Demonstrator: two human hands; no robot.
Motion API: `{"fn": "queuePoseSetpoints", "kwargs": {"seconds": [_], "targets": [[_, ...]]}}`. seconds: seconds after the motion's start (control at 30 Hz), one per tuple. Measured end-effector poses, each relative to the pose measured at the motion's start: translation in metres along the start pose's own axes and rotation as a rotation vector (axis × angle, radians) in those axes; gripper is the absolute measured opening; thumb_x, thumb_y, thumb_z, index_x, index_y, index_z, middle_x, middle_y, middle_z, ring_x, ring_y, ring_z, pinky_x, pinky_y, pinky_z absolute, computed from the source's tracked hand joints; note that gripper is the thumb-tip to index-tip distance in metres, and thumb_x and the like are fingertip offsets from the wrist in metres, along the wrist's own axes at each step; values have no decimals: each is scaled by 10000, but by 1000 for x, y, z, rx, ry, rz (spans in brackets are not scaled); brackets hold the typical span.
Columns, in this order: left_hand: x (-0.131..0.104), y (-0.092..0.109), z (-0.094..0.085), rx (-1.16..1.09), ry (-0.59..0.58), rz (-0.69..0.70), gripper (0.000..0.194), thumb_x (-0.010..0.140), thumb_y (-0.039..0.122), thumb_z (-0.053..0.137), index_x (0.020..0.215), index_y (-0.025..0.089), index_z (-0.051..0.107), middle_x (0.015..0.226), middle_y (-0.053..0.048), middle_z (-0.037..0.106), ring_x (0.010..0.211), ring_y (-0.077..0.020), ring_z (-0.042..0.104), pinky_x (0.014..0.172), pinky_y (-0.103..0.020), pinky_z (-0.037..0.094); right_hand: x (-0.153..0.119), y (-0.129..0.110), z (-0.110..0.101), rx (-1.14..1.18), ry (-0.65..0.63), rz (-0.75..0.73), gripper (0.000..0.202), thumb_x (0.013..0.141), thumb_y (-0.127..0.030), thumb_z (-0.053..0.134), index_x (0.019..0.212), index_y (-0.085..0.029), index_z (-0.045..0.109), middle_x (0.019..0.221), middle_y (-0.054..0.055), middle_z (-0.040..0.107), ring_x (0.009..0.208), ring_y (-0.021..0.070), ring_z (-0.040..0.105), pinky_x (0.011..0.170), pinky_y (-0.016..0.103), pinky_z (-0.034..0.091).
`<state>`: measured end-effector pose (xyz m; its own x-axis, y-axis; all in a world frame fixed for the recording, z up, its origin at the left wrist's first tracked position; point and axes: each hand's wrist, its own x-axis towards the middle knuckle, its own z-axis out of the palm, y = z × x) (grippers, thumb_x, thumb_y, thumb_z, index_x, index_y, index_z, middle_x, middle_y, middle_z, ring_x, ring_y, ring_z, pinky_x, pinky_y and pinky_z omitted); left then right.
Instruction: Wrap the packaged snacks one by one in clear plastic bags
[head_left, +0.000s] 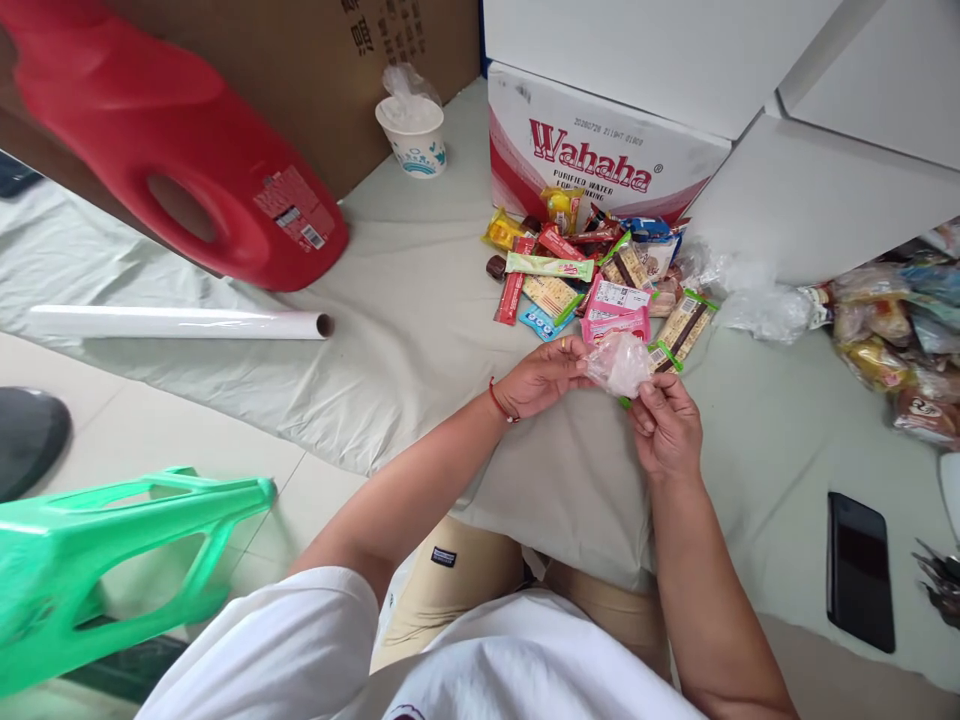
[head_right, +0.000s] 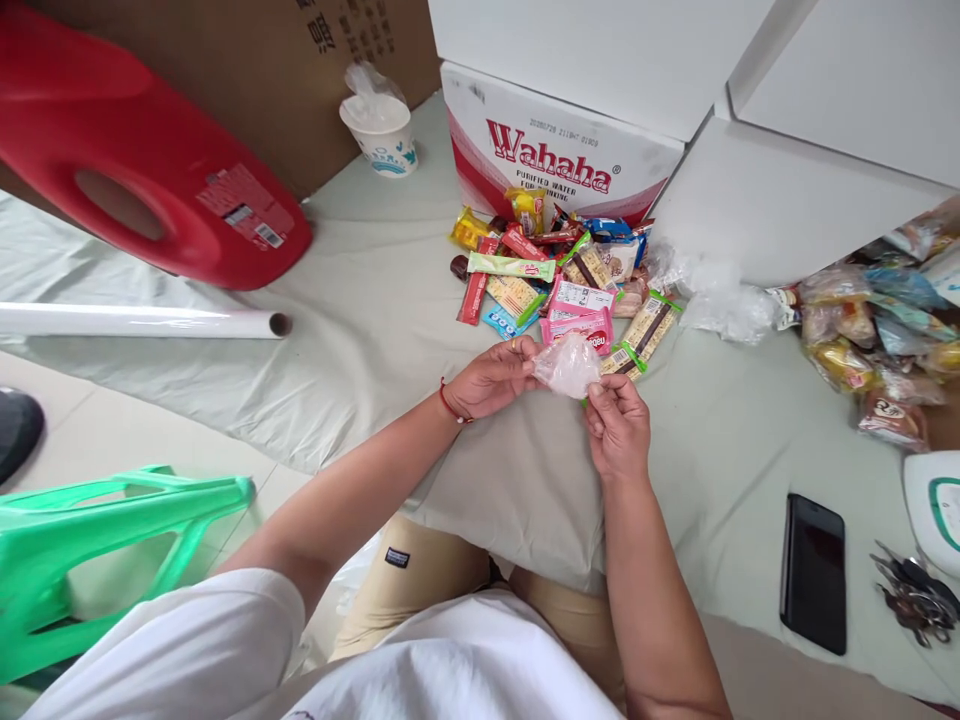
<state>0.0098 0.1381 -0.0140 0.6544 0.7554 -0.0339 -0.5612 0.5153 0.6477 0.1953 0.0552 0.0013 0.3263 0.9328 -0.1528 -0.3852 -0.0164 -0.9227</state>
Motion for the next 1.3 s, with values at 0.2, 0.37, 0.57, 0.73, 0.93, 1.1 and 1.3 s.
{"fn": "queuePoseSetpoints", "kwargs": {"seconds": [0.2, 0.37, 0.57, 0.73, 0.93, 1.1, 1.3], "targets": [[-1, 6, 1, -115, 101, 59, 350, 738, 306, 909, 841, 194, 593, 774, 26, 633, 715, -125, 626, 704, -267, 502, -2, 4, 3, -71, -44, 22, 380, 665, -412, 941, 774, -213, 636, 675, -47, 625, 440, 30, 317, 415, 192, 229], [1, 6, 1, -117, 142, 74, 398, 728, 328, 920, 858, 202, 565, 770, 27, 628, 704, -129, 611, 658, -256, 470, -2, 7, 1, -127, -95, -32, 356, 715, -419, 914, 790, -217, 631, 674, -49, 601, 464, 44, 335, 446, 205, 248], [2, -4, 4, -51, 149, 99, 418, 723, 377, 931, 853, 192, 580, 714, 45, 592, 650, -93, 539, 635, -227, 427, -2, 19, -3, -268, -50, -205, 393, 875, -579, 743, 1082, -251, 675, 891, -5, 614, 600, 92, 477, 507, 234, 363], [1, -4, 6, -77, 104, 59, 436, 675, 319, 953, 987, 190, 676, 869, 12, 653, 796, -121, 612, 746, -264, 482, -3, 19, -2, -433, 13, -337, 333, 806, -498, 832, 888, -210, 686, 914, 6, 590, 684, 105, 477, 558, 241, 381], [2, -12, 2, 83, 29, -17, 419, 650, 386, 965, 919, 145, 752, 928, -50, 712, 858, -164, 631, 826, -307, 466, -8, 11, 8, -131, -26, -78, 426, 788, -535, 849, 721, -207, 586, 664, -57, 376, 550, 74, 344, 453, 209, 294], [1, -8, 5, -61, 130, 72, 391, 668, 391, 960, 829, 181, 672, 859, 2, 677, 822, -144, 633, 872, -326, 508, -8, 9, 11, -122, 15, -51, 410, 784, -533, 861, 732, -205, 622, 644, -62, 356, 545, 66, 337, 445, 191, 285], [5, -2, 1, -10, 278, 167, 431, 727, 436, 916, 814, 206, 562, 728, 56, 517, 647, -94, 476, 649, -245, 433, 0, 7, 2, -161, 93, -44, 407, 702, -531, 903, 773, -201, 676, 684, -43, 522, 525, 49, 336, 429, 180, 276]]}}
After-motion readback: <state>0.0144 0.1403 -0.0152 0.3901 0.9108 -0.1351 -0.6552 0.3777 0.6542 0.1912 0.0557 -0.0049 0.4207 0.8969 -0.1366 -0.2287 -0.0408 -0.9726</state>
